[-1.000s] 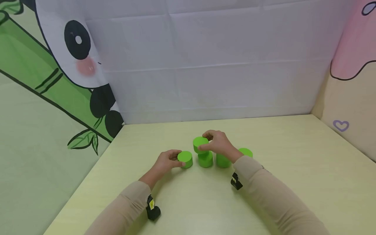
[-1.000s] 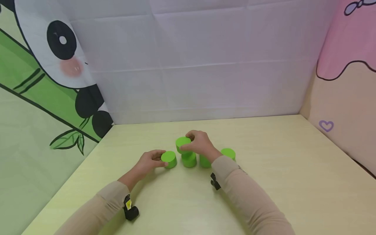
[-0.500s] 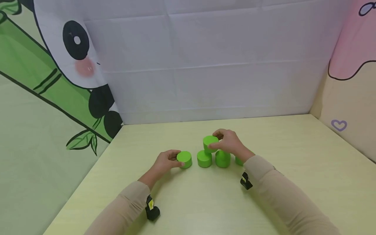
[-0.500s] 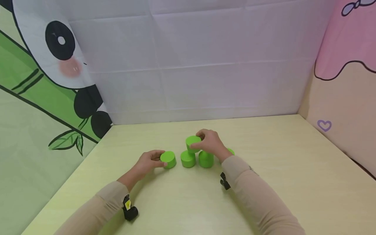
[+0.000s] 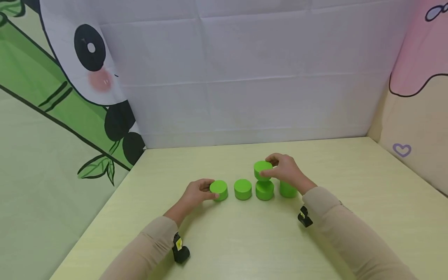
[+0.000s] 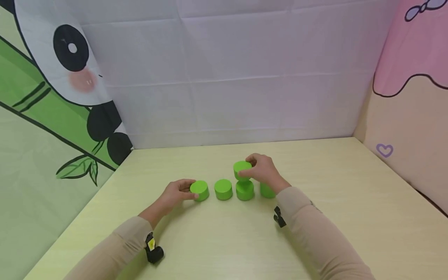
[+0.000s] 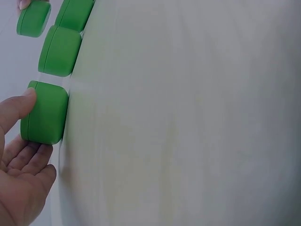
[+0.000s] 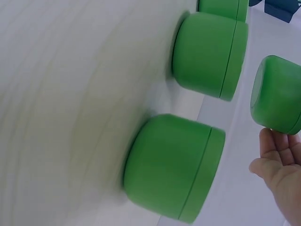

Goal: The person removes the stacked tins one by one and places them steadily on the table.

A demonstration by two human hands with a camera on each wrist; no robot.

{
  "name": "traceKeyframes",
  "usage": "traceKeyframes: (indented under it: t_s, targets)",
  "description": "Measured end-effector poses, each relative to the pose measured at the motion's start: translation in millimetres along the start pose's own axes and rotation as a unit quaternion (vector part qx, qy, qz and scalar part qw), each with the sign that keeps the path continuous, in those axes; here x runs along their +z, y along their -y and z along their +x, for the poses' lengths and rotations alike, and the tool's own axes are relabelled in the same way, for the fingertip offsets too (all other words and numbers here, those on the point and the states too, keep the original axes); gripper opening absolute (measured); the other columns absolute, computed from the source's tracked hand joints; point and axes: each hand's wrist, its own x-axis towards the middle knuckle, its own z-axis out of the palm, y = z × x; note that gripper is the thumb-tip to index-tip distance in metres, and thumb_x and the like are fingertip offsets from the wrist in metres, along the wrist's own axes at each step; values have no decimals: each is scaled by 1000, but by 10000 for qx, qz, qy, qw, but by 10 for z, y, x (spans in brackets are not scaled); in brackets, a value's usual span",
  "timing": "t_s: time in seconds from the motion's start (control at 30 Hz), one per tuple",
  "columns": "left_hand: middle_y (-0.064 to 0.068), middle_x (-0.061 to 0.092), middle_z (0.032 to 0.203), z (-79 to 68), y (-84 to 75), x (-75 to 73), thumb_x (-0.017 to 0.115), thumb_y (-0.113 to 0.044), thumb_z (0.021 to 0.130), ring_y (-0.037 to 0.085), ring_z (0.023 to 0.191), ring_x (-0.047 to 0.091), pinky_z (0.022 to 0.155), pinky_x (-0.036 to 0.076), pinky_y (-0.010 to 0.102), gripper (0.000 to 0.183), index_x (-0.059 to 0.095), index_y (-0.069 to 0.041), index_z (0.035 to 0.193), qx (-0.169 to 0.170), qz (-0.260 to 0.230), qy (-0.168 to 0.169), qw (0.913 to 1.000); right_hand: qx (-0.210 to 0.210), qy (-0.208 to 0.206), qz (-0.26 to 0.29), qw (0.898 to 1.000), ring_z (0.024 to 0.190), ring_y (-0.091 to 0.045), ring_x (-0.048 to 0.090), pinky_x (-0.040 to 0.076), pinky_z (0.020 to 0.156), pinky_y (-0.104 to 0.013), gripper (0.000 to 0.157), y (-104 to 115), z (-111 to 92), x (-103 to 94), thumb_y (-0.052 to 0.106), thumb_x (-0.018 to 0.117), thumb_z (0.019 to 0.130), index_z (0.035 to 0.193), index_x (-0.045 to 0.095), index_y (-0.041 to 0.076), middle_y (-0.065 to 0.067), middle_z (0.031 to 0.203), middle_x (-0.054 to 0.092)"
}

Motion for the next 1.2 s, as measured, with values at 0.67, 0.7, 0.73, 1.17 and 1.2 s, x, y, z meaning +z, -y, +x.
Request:
traceKeyframes:
  t_s: [0.67, 0.7, 0.73, 1.17, 1.2]
  targets:
    - [16, 55, 129, 22, 6, -1, 75, -11, 77, 29, 119, 52, 99, 44, 40, 59, 50, 0, 130, -16, -8, 9, 10000, 111, -216, -111, 9996, 97, -26, 54, 48, 80, -34, 54, -213, -96, -201, 28, 75, 74, 114, 55, -2, -14, 105, 59]
    - [16, 55, 129, 22, 9, -2, 75, -11, 77, 29, 119, 52, 99, 44, 40, 59, 50, 0, 130, -39, -24, -8, 10000, 114, -200, -121, 9997, 97, -26, 54, 48, 80, -34, 54, -226, -99, -208, 29, 75, 74, 114, 55, -2, -14, 105, 59]
    - [16, 55, 129, 20, 17, -3, 75, -10, 77, 29, 119, 52, 99, 44, 40, 59, 50, 0, 130, -33, -6, -16, 10000, 121, -189, -122, 9997, 97, -26, 54, 48, 80, -33, 54, -239, -105, -212, 29, 75, 75, 114, 55, -2, -14, 106, 59]
    - [13, 56, 128, 1, 4, -4, 75, -10, 77, 27, 118, 54, 99, 44, 40, 60, 50, -2, 130, -30, -59, -4, 10000, 282, -277, -218, 9990, 97, -26, 53, 46, 75, -29, 55, -333, -226, -381, 30, 74, 75, 115, 55, -2, -15, 105, 59]
    - [14, 56, 128, 2, 4, -4, 75, -10, 77, 27, 118, 54, 99, 44, 40, 60, 50, -1, 130, -26, -42, 17, 10000, 311, -285, -227, 9989, 97, -26, 53, 46, 74, -28, 55, -344, -234, -392, 30, 75, 75, 115, 55, -2, -15, 105, 59]
